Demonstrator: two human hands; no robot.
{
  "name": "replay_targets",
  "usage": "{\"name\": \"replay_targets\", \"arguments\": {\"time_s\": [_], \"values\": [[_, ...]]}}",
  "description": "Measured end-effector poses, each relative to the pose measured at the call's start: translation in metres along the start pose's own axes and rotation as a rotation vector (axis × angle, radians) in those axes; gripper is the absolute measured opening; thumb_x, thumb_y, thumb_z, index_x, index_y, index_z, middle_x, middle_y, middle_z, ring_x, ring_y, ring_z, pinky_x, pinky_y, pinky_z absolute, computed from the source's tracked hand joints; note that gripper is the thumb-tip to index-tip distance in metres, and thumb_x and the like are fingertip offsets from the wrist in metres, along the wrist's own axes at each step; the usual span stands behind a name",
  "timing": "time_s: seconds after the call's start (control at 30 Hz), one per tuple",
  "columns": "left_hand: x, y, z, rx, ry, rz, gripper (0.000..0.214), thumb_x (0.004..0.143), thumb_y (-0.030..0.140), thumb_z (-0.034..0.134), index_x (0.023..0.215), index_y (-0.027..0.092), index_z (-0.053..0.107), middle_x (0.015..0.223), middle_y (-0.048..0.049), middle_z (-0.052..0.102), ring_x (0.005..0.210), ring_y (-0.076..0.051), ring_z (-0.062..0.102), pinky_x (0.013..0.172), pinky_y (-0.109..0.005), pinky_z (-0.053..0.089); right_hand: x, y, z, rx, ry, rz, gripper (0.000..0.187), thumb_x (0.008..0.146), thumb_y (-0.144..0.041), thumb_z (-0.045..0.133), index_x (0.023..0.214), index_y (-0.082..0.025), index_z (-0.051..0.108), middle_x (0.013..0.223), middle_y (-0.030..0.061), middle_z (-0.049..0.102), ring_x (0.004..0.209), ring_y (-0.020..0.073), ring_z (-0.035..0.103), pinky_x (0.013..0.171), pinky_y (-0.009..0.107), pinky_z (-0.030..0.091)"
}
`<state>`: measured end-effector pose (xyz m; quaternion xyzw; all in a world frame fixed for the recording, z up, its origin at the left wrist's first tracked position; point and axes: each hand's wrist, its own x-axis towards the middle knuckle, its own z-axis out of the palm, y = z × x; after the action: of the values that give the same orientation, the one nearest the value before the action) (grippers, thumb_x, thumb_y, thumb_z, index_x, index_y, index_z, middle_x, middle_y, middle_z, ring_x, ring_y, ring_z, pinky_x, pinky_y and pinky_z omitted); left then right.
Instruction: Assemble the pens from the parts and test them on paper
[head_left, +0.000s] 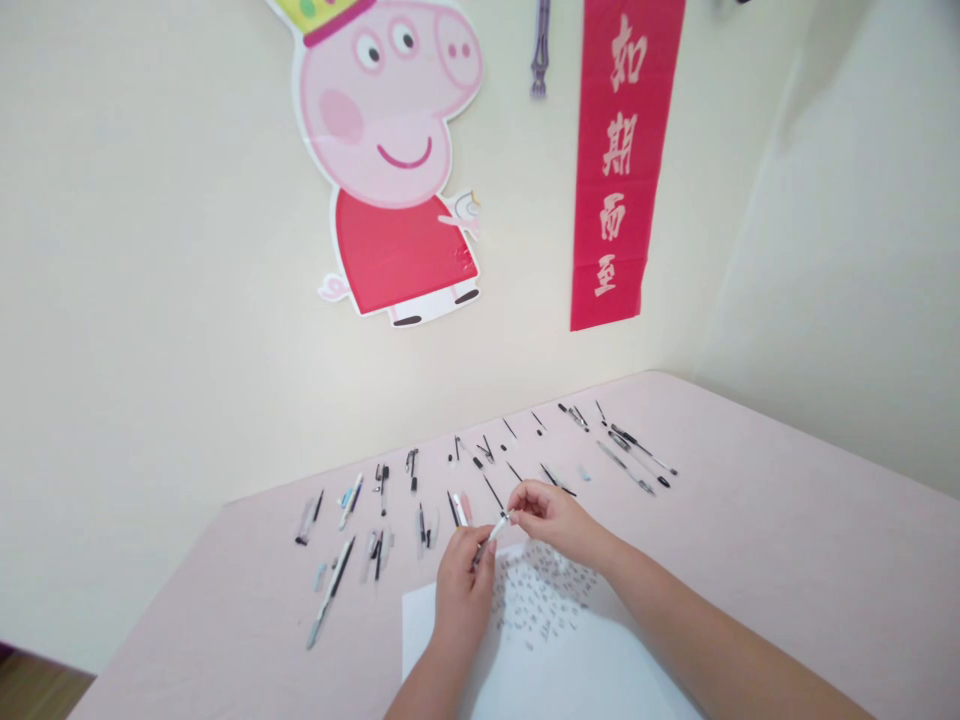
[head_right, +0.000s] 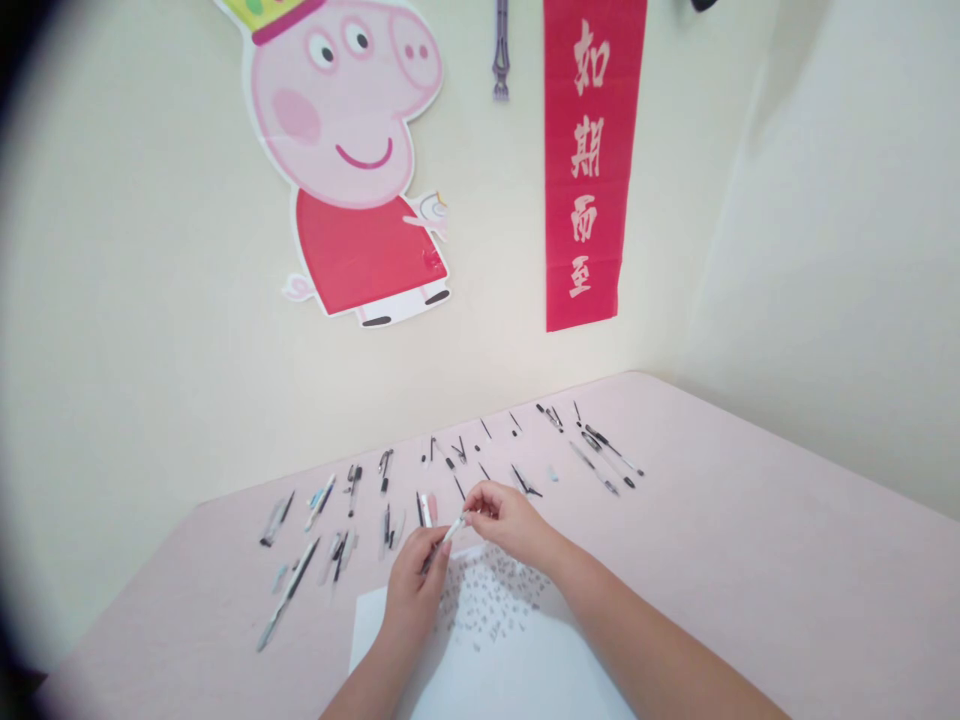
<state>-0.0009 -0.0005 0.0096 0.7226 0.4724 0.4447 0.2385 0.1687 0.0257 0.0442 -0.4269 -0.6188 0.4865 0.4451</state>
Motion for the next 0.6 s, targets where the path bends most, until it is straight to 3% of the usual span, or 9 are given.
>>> {"name": "replay_targets", "arguments": {"time_s": [0.33, 0.6], "values": [[-0.0004, -0.0013, 0.0008, 0.032, -0.001, 0.016, 0.024, 0.085, 0.031, 0.045, 0.089, 0.019, 0.065, 0.082, -0.0067, 0.063, 0.080, -0.020, 0.059, 0.070, -0.031, 0.046, 0.0008, 0.0065, 0.0009, -0.064, -0.006, -0.010, 0.006, 0.069, -0.015, 0.055, 0.074, -0.017, 0.055, 0.062, -0.0043, 0.049, 0.055, 0.0083, 0.044, 0.052, 0.020, 0.035], [-0.0011, -0.0031, -0.0001, 0.066, 0.004, 0.046, 0.022, 0.083, 0.026, 0.047, 0.090, 0.019, 0.066, 0.082, -0.0062, 0.063, 0.081, -0.020, 0.059, 0.073, -0.032, 0.047, -0.0020, 0.0024, -0.0032, -0.271, -0.031, -0.029, 0.005, 0.068, -0.013, 0.057, 0.072, -0.016, 0.057, 0.062, -0.0032, 0.053, 0.058, 0.0091, 0.047, 0.053, 0.020, 0.036]]}}
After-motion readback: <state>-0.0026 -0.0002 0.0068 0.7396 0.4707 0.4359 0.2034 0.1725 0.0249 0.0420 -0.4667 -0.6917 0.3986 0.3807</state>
